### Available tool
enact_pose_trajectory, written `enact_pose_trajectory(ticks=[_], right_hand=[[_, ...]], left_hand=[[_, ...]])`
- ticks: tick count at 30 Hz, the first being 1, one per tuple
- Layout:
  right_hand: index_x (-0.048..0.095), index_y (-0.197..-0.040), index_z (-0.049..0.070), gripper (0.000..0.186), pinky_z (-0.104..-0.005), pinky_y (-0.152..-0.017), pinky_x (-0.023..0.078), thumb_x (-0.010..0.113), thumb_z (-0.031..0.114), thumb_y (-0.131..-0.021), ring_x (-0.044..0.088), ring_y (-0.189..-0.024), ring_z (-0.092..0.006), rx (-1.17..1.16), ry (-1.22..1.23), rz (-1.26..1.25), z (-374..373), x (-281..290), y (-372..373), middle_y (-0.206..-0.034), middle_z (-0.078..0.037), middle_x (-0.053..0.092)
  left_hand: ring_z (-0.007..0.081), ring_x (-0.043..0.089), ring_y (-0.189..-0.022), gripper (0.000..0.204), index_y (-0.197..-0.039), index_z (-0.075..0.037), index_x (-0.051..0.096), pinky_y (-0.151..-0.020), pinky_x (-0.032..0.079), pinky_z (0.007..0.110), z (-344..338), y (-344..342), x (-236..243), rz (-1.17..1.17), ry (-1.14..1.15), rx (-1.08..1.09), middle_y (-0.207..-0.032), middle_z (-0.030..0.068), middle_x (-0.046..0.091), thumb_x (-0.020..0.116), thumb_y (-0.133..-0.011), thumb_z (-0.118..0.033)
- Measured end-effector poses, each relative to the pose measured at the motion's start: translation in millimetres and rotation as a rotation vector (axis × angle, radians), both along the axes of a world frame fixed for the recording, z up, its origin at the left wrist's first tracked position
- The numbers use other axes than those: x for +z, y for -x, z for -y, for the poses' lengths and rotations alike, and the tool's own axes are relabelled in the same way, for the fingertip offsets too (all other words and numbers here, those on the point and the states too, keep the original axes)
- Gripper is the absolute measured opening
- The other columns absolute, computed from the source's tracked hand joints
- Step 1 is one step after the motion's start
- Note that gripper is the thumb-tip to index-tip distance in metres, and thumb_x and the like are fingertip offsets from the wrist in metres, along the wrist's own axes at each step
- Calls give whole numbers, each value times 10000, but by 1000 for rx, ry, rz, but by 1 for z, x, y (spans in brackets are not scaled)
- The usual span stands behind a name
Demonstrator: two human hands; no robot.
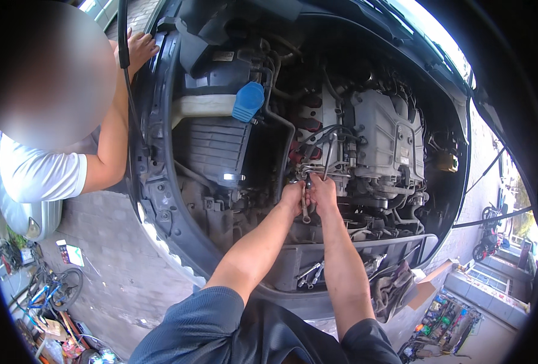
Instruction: The person works on a car engine with the hood open, using wrenches and sockets to tighten bolts and adjust components. Another person assists by holding the hood and observing the work.
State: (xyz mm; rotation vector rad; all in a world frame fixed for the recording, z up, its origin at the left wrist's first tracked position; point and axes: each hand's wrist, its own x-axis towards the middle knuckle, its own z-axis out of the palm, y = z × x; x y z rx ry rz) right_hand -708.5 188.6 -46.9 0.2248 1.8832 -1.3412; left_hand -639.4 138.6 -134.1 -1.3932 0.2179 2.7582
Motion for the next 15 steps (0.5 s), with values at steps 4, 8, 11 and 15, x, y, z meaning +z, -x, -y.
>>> enact_pose_trajectory(ticks=[4, 8, 11, 15], right_hand=[[643, -1023, 48, 147, -267, -406, 274, 609, 183, -976, 333, -404, -91, -157, 347, 251, -20, -23, 12, -567, 41, 371], [646, -1045, 35, 162, -262, -415, 265, 602, 176, -977, 322, -412, -89, -169, 439, 278, -26, -22, 14, -568, 42, 353], [645, -1055, 34, 165, -258, -420, 271, 607, 173, -975, 318, -413, -85, -134, 439, 295, -27, -20, 18, -567, 42, 356], [636, -1044, 30, 174, -263, -423, 274, 606, 192, -986, 322, -417, -85, -147, 446, 277, -22, -19, 18, -561, 42, 357]], left_hand=[[159, 547, -524, 214, -912, -58, 582, -442, 448, 295, 2, 1, -2, 23, -10, 0, -664, 32, 554, 483, -1025, -210], [166, 534, -512, 220, -888, -55, 572, -430, 449, 306, 1, 2, -4, 36, -5, 42, -660, 39, 543, 531, -1018, -229], [169, 521, -499, 261, -868, -61, 578, -428, 442, 306, -2, 5, -8, 66, -13, 71, -644, 38, 538, 550, -1017, -274], [169, 508, -490, 291, -859, -73, 567, -429, 432, 304, 2, 7, -11, 61, -77, 77, -632, 35, 529, 537, -1023, -311]])
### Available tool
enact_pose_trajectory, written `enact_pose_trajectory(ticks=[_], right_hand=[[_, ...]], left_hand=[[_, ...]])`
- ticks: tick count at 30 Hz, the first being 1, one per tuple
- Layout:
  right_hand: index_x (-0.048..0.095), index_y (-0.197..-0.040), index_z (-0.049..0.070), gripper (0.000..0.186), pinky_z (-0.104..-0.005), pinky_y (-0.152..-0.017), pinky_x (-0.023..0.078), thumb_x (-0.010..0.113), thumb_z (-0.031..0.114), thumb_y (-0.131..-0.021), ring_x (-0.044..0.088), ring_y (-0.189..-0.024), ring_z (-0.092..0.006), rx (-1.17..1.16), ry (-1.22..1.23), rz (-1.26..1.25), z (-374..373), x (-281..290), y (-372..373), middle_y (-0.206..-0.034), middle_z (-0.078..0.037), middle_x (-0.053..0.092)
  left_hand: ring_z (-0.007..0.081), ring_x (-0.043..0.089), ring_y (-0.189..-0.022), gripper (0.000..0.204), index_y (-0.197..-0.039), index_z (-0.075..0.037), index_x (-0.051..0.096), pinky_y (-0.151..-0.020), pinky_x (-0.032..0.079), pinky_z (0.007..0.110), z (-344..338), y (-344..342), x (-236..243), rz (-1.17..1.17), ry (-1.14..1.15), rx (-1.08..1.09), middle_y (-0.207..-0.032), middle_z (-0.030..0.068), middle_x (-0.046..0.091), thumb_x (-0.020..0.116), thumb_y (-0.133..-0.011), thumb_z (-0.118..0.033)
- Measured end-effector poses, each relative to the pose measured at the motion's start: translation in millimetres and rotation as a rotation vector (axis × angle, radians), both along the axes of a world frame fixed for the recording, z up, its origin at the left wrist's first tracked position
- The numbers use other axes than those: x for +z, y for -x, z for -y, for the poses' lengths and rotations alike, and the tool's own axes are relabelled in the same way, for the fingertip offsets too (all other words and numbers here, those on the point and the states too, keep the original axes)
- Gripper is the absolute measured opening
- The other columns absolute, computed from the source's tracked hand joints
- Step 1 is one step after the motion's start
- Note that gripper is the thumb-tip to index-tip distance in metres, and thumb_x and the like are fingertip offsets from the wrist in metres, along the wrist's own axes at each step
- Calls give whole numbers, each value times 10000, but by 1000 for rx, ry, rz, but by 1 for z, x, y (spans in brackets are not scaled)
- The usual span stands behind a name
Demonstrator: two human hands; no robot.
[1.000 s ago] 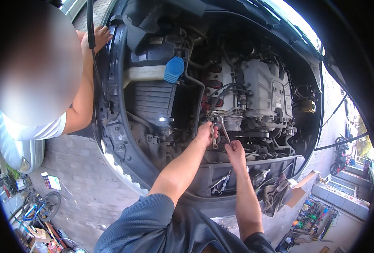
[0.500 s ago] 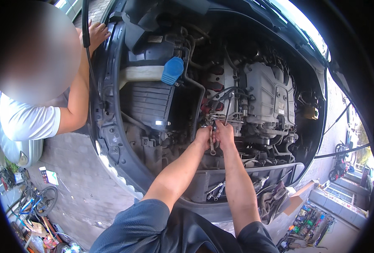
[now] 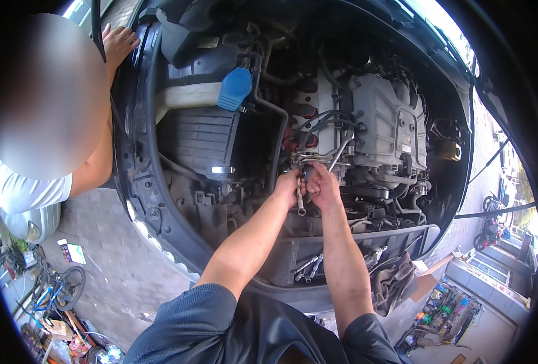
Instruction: The person works on a car engine with the hood open, using wrenches and sockets to tighten bolts and adjust components. Another person assists by holding the hood and observing the work.
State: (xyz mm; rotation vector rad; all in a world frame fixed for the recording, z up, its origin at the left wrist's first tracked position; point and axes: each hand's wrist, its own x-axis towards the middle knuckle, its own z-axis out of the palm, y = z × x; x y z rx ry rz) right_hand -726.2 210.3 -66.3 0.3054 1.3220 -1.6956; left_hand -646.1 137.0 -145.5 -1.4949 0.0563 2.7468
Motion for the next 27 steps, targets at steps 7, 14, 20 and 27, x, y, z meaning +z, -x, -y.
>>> enact_pose_trajectory(ticks=[7, 14, 20, 27], right_hand=[[633, -943, 28, 171, -271, -422, 257, 607, 190, -992, 337, -418, -91, -99, -12, -32, 4, -11, 0, -540, 35, 386], [626, -907, 5, 148, -291, -436, 287, 638, 147, -949, 358, -442, -96, -101, -29, -38, 5, -8, 1, -564, 39, 374], [623, -945, 12, 177, -282, -443, 244, 621, 184, -988, 326, -434, -87, -138, -52, -13, 11, -4, -2, -554, 44, 382], [620, -957, 13, 187, -277, -445, 258, 619, 197, -990, 336, -437, -91, -130, -62, 4, 10, 3, -5, -556, 44, 381]], left_hand=[[159, 493, -484, 305, -861, -89, 551, -428, 412, 297, 1, -1, 7, -46, -48, 49, -627, 30, 519, 474, -1048, -318], [146, 507, -488, 288, -852, -81, 561, -420, 410, 297, -4, -3, -1, -61, 64, -7, -645, 24, 542, 526, -1038, -299], [140, 498, -503, 321, -894, -99, 552, -437, 408, 284, -3, -5, 8, -37, 51, 21, -669, 16, 539, 500, -1050, -374], [143, 504, -492, 378, -894, -93, 564, -437, 418, 281, -4, -6, 15, -26, 77, 11, -648, 26, 551, 572, -1013, -452]])
